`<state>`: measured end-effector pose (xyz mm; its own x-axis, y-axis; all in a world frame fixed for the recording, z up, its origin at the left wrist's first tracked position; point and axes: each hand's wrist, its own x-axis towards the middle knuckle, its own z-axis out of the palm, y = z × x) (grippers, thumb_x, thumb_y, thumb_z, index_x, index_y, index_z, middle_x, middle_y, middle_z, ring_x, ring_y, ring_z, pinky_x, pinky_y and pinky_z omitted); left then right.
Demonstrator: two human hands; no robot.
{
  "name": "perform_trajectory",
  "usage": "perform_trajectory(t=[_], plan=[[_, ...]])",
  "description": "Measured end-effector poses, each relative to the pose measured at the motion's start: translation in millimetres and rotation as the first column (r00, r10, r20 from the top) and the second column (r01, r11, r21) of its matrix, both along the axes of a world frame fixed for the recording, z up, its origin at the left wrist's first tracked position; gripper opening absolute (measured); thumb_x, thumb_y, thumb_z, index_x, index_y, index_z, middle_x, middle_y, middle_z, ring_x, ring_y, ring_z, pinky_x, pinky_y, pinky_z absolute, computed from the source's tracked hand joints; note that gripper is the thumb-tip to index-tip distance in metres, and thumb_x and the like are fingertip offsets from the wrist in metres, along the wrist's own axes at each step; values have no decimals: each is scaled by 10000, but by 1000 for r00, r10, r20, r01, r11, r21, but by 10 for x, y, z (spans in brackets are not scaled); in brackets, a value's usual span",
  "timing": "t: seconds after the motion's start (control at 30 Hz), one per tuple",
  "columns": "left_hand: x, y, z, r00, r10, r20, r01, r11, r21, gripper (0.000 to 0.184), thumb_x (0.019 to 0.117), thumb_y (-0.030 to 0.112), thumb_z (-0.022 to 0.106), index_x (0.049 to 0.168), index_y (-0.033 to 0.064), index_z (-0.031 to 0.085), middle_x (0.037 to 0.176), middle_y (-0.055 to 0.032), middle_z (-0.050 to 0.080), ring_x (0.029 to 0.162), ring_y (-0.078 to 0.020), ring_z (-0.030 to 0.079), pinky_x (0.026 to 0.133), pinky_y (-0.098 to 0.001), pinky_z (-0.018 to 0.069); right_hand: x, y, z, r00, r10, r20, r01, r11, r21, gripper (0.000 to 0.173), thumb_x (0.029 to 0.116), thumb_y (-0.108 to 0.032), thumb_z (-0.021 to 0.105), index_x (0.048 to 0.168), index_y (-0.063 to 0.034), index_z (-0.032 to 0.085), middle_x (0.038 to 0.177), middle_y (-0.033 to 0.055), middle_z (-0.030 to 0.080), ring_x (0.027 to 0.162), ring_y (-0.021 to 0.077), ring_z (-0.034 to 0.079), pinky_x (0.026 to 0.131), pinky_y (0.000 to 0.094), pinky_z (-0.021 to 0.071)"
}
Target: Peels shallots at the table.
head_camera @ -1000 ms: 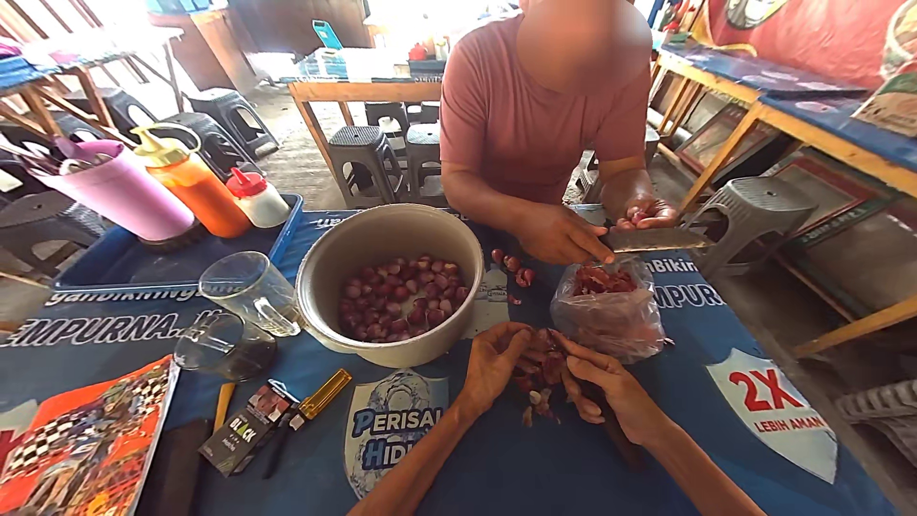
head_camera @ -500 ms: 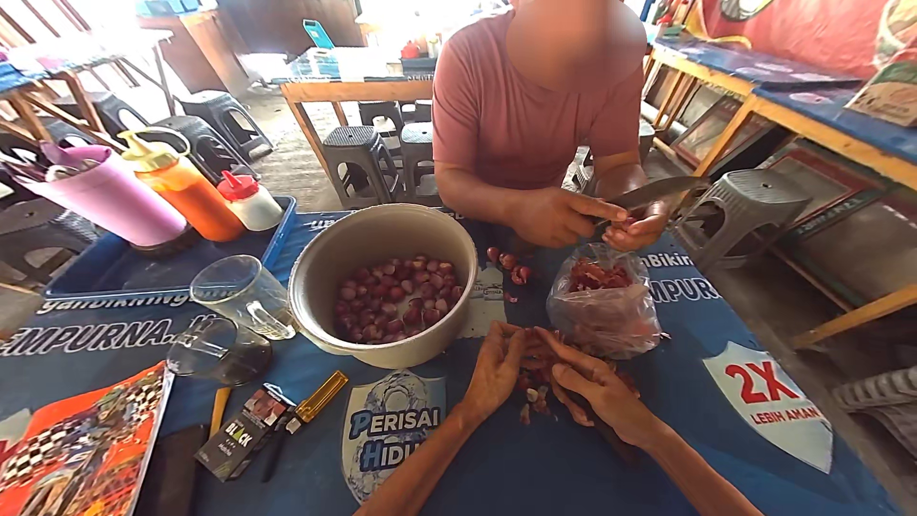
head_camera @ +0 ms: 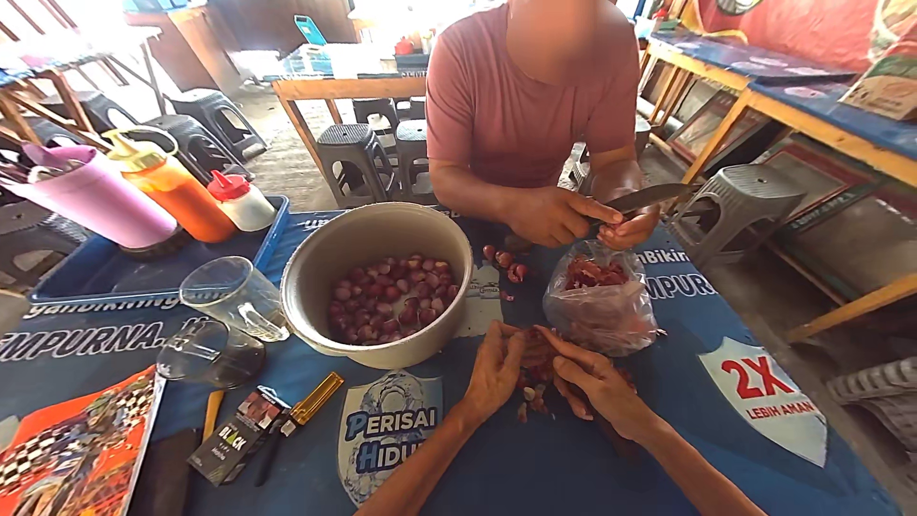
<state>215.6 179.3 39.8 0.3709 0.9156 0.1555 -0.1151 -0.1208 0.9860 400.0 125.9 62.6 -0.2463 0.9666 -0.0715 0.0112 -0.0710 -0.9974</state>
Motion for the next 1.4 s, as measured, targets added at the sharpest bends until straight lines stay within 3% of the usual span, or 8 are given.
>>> perform_trajectory(t=[0.17, 0.23, 0.47, 0.67, 0.87, 1.1, 1.27, 1.4], plan=[[0, -1, -15, 998, 34, -58, -32, 999, 36, 208, 1064, 83, 401, 1148, -89, 482, 887, -98, 679, 829, -119, 719, 797, -302, 610, -42, -12, -17, 996, 74, 53, -78, 995, 68, 561, 1062, -139, 420, 1608, -93, 300, 1179, -2, 659, 546, 17, 507, 434, 169, 443], [5, -9, -7, 999, 28, -41, -27, 999, 25, 200, 1064, 75, 405, 1148, -91, 480, 897, -104, 688, 836, -127, 729, 802, -306, 620, -51, -17, -25, 996, 58, 68, -63, 995, 78, 549, 1061, -132, 422, 1598, -81, 321, 1201, 2, 665, 540, 9, 501, 431, 164, 438], [13, -24, 8, 1000, 5, -6, -5, 1000, 5, 186, 1067, 52, 396, 1162, -89, 474, 956, -132, 721, 865, -158, 754, 818, -319, 633, -62, -31, -4, 997, -9, 78, 4, 998, 66, 488, 1064, -135, 417, 1547, -60, 421, 962, -25, 663, 509, 7, 483, 430, 159, 432], [-4, -2, 5, 1000, -21, 11, 21, 1000, 14, 194, 1068, 52, 399, 1174, -94, 469, 980, -143, 729, 894, -170, 757, 846, -331, 630, 19, 9, 59, 993, -1, -114, -16, 990, -144, 504, 1063, -161, 384, 1563, -98, 403, 723, -31, 565, 457, 41, 458, 411, 178, 411], [4, -13, 17, 1000, 11, 13, -10, 1000, -18, 191, 1065, 50, 397, 1170, -91, 471, 954, -126, 718, 868, -158, 752, 820, -324, 632, -12, -2, 4, 993, 82, -87, -86, 996, -35, 543, 1062, -130, 395, 1599, -107, 324, 1071, 0, 668, 514, 22, 483, 427, 163, 426], [27, -24, 17, 1000, -1, 28, 1, 1000, -15, 169, 1059, 34, 412, 1168, -85, 464, 955, -126, 723, 874, -162, 756, 833, -326, 632, -44, -12, -14, 1000, -7, 4, 7, 1000, 1, 487, 1064, -131, 421, 1546, -66, 427, 917, -21, 653, 487, 19, 466, 415, 164, 418], [17, -7, 10, 1000, -7, 13, 7, 1000, 26, 170, 1057, 35, 413, 1152, -90, 477, 911, -105, 720, 851, -135, 749, 823, -306, 626, -1, 3, 53, 989, -14, -150, -13, 984, -178, 510, 1061, -156, 377, 1567, -101, 394, 715, -30, 563, 449, 40, 460, 404, 173, 411], [14, 0, -5, 1000, 4, -9, -4, 999, 37, 179, 1063, 55, 413, 1159, -81, 479, 884, -81, 703, 830, -103, 731, 797, -279, 614, 23, 14, 51, 971, 46, -234, -90, 979, -180, 551, 1050, -166, 360, 1599, -140, 329, 774, -21, 586, 456, 33, 463, 398, 162, 403]])
